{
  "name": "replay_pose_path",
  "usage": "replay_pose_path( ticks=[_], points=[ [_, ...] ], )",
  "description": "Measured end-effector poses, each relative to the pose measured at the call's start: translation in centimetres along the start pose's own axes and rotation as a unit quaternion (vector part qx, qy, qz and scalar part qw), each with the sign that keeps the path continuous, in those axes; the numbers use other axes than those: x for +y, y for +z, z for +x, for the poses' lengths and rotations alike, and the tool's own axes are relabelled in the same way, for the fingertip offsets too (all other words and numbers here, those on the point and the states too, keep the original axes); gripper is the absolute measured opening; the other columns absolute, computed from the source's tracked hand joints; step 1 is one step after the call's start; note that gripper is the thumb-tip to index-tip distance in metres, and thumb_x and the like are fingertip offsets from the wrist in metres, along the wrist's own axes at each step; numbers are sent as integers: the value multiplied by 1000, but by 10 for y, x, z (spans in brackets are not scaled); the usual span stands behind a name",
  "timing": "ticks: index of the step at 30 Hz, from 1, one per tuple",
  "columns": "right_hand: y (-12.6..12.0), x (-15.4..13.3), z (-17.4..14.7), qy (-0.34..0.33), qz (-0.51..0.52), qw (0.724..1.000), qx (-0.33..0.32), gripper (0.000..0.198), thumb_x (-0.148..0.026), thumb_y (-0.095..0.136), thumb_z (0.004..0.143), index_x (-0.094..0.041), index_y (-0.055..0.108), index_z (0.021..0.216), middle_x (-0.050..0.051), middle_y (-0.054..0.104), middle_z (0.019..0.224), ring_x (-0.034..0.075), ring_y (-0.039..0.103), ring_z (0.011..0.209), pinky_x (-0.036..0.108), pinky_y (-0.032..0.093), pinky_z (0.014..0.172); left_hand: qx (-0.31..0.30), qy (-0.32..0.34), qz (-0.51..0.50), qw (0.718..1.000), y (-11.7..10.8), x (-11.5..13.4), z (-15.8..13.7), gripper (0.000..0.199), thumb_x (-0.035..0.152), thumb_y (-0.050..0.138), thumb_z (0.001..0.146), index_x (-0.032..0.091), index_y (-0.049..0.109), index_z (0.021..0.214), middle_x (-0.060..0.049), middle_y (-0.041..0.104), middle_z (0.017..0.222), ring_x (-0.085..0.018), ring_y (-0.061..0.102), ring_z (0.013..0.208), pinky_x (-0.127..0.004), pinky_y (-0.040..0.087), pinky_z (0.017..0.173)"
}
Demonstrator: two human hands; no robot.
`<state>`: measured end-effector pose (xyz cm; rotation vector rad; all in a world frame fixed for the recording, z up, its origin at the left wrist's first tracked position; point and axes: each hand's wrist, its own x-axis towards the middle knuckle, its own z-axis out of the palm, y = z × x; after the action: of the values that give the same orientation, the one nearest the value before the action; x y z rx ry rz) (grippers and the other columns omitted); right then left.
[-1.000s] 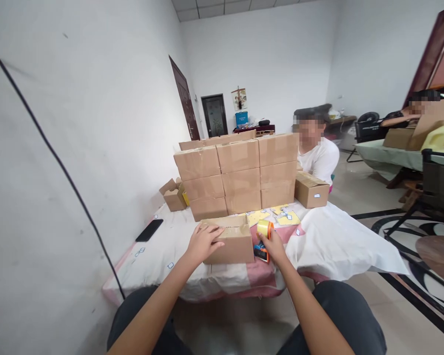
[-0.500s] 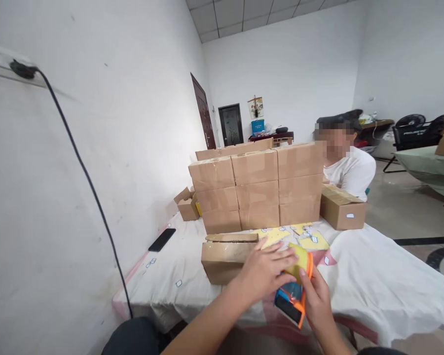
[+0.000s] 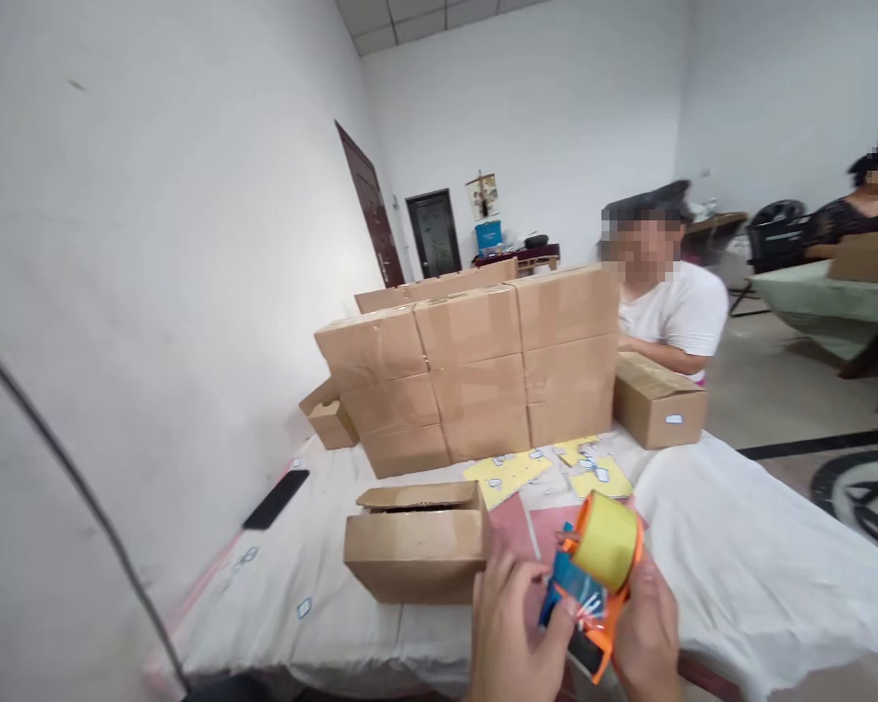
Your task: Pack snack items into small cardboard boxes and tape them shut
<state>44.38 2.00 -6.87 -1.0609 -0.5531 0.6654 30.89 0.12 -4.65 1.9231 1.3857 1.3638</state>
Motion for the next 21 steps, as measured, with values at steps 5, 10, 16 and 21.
replay_pose_path(
  ticks=[5, 10, 16, 21],
  points=[
    [3, 5, -14, -64, -103, 988, -90, 65, -82, 50, 82, -21, 68, 69, 8, 68, 62, 23, 60, 58, 33, 54, 55, -92, -34, -113, 989, 3, -24, -13, 32, 44, 57, 95, 21, 73, 80, -6, 63, 88, -21, 61, 91, -34, 48, 83],
    [8, 8, -12, -125, -136, 953, -241, 63, -79, 46, 85, -25, 73, 69, 9, 67, 63, 26, 61, 61, 39, 53, 63, -92, 5, -100, 991, -13, -29, -14, 56, 59, 49, 97, 20, 71, 63, -4, 52, 75, -18, 55, 79, -30, 46, 73],
    [12, 7, 4, -185, -161, 941, -233, 60, -69, 40, 94, -23, 73, 70, 11, 68, 70, 25, 61, 63, 40, 50, 66, -127, -23, -103, 986, -23, -27, -30, 59, 60, 46, 98, 20, 74, 65, -4, 54, 68, -16, 55, 70, -28, 43, 66],
    [23, 3, 18, -98, -101, 990, -20, 60, -76, 48, 88, -24, 56, 58, 4, 55, 53, 19, 49, 52, 34, 44, 54, -142, -17, -65, 988, -9, -57, -48, 67, 64, 39, 99, 21, 78, 65, -4, 57, 61, -17, 58, 63, -27, 40, 60]
  ],
)
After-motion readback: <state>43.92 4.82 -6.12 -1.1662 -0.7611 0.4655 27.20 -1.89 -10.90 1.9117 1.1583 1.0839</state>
